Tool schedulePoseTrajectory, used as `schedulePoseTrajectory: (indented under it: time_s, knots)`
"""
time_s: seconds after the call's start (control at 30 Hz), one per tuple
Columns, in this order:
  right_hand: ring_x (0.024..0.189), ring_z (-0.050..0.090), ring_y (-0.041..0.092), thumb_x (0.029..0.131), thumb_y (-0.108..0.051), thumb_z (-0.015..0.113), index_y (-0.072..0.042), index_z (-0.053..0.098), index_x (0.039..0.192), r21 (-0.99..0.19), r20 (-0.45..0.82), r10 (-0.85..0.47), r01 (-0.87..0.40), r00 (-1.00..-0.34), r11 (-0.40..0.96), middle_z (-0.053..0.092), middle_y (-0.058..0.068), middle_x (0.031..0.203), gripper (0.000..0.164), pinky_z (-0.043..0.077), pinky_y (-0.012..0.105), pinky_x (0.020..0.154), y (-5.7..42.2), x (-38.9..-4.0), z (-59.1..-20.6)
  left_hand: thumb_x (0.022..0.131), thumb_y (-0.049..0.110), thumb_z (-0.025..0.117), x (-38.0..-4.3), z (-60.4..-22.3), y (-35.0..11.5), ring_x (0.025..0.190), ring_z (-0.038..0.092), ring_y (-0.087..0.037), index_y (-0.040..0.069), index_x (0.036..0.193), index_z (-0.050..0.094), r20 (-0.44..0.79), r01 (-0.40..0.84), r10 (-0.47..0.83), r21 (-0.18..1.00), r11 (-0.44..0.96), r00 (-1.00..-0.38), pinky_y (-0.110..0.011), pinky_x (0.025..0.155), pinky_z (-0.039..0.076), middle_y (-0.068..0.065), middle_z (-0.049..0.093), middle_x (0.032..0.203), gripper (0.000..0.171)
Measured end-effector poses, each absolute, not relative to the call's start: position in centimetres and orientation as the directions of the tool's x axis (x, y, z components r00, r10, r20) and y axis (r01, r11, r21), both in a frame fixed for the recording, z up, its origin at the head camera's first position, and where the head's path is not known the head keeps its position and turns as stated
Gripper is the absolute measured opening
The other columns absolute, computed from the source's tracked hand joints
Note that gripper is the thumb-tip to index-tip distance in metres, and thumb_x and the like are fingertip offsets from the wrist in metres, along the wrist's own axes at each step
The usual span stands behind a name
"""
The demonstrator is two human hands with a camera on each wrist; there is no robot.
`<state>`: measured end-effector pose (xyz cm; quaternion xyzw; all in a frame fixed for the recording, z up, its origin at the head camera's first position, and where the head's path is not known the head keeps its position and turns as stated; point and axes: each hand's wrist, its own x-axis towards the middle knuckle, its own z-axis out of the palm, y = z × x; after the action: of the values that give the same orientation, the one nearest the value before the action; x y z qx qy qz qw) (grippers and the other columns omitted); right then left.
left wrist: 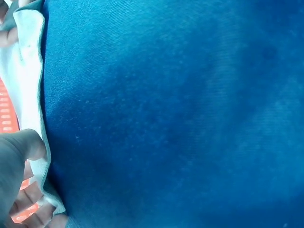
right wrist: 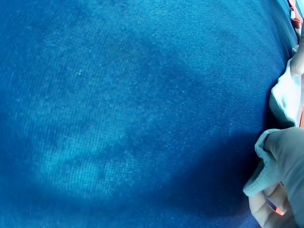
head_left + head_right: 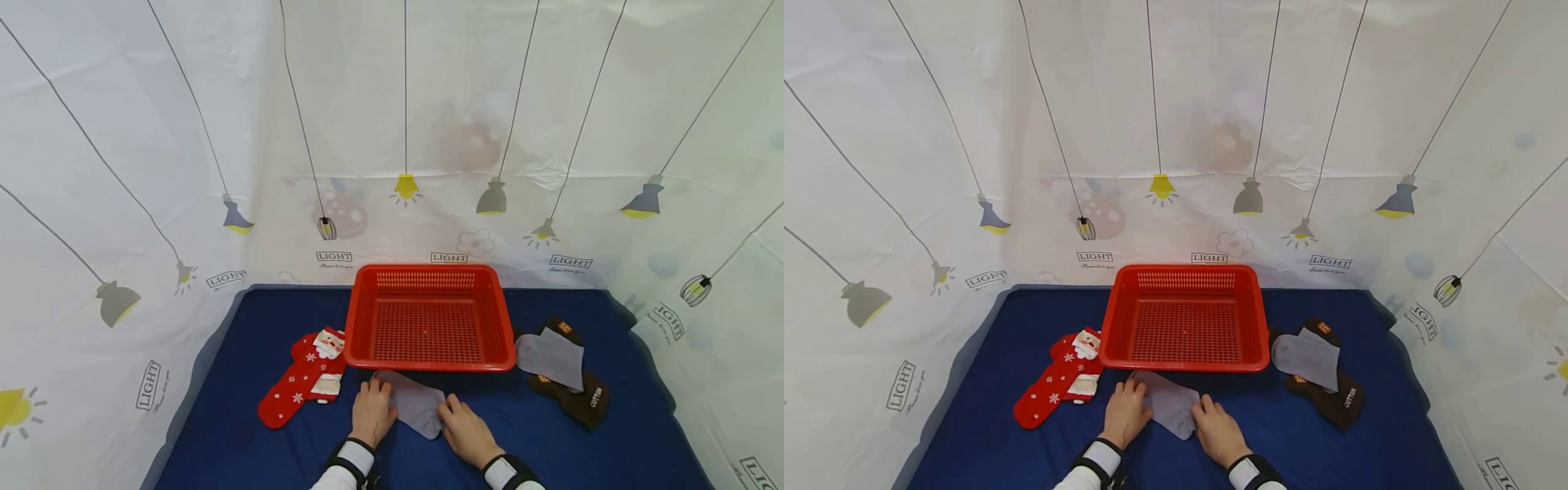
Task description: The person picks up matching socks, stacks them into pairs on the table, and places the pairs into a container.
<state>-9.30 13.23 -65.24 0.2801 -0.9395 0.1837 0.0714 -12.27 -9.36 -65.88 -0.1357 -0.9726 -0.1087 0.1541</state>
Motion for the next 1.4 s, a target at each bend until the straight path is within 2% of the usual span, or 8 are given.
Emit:
schedulePoseTrajectory:
  time_s: [0.33, 0.6, 0.77, 0.9, 1.1, 1.27, 1.4]
  knots:
    - [0.066, 0.052, 0.023, 0.079, 0.002, 0.079, -0.011, 0.052, 0.088, -0.28, 0.226, -0.493, -0.541, -0.84, 0.793, 0.044, 0.004, 0.086, 0.031, 0.045, 0.034, 0.05, 13.2, -9.3, -65.3, 0.067, 0.008, 0.083, -12.7, -65.5, -9.6, 0.075, 0.058, -0.032, 0.005, 0.083, 0.067, 0.3, 0.305, 0.243, 0.181, 0.935, -0.922, -0.041, 0.064, 0.052, -0.013, 0.063, 0.084, 0.023]
    - [0.069, 0.049, 0.021, 0.08, 0.001, 0.079, -0.015, 0.051, 0.089, -0.262, 0.211, -0.444, -0.488, -0.871, 0.832, 0.043, 0.002, 0.086, 0.033, 0.042, 0.032, 0.049, 14.4, -9.6, -64.9, 0.066, 0.008, 0.084, -11.9, -65.2, -9.4, 0.075, 0.058, -0.031, 0.005, 0.084, 0.065, 0.349, 0.355, 0.279, 0.178, 0.918, -0.895, -0.04, 0.063, 0.053, -0.012, 0.062, 0.084, 0.026]
    - [0.07, 0.047, 0.019, 0.081, 0.0, 0.08, -0.016, 0.053, 0.088, -0.276, 0.182, -0.434, -0.47, -0.882, 0.838, 0.041, 0.0, 0.085, 0.032, 0.04, 0.03, 0.05, 15.2, -9.4, -64.4, 0.067, 0.009, 0.084, -11.0, -64.9, -9.0, 0.075, 0.058, -0.029, 0.006, 0.084, 0.065, 0.334, 0.366, 0.293, 0.177, 0.914, -0.896, -0.038, 0.064, 0.053, -0.01, 0.061, 0.083, 0.025]
    - [0.07, 0.047, 0.019, 0.082, -0.001, 0.08, -0.016, 0.052, 0.087, -0.271, 0.197, -0.434, -0.474, -0.879, 0.838, 0.04, 0.0, 0.084, 0.032, 0.04, 0.029, 0.05, 16.0, -9.1, -64.2, 0.067, 0.01, 0.083, -10.2, -64.9, -8.6, 0.073, 0.057, -0.027, 0.007, 0.081, 0.064, 0.326, 0.364, 0.295, 0.174, 0.915, -0.898, -0.037, 0.063, 0.052, -0.008, 0.058, 0.081, 0.023]
    - [0.07, 0.046, 0.019, 0.082, 0.001, 0.079, -0.015, 0.053, 0.088, -0.262, 0.217, -0.445, -0.491, -0.869, 0.831, 0.041, 0.0, 0.085, 0.031, 0.039, 0.028, 0.05, 16.6, -8.8, -64.3, 0.062, 0.009, 0.083, -9.4, -65.0, -8.2, 0.07, 0.055, -0.027, 0.008, 0.077, 0.062, 0.409, 0.382, 0.292, 0.158, 0.911, -0.865, -0.036, 0.058, 0.05, -0.008, 0.056, 0.078, 0.026]
    - [0.072, 0.046, 0.018, 0.084, -0.002, 0.078, -0.015, 0.055, 0.09, -0.279, 0.174, -0.454, -0.486, -0.874, 0.828, 0.044, 0.0, 0.087, 0.027, 0.039, 0.028, 0.052, 16.7, -8.5, -64.5, 0.063, 0.011, 0.085, -9.4, -65.1, -8.5, 0.072, 0.055, -0.027, 0.009, 0.077, 0.061, 0.394, 0.368, 0.285, 0.15, 0.918, -0.874, -0.037, 0.06, 0.05, -0.008, 0.057, 0.079, 0.028]
    - [0.072, 0.047, 0.017, 0.085, -0.006, 0.079, -0.015, 0.055, 0.091, -0.274, 0.212, -0.434, -0.479, -0.876, 0.834, 0.045, 0.0, 0.088, 0.027, 0.04, 0.028, 0.053, 16.9, -8.5, -64.5, 0.062, 0.011, 0.086, -9.5, -65.1, -8.9, 0.071, 0.054, -0.028, 0.009, 0.076, 0.06, 0.405, 0.367, 0.286, 0.14, 0.919, -0.869, -0.036, 0.06, 0.05, -0.008, 0.056, 0.079, 0.03]
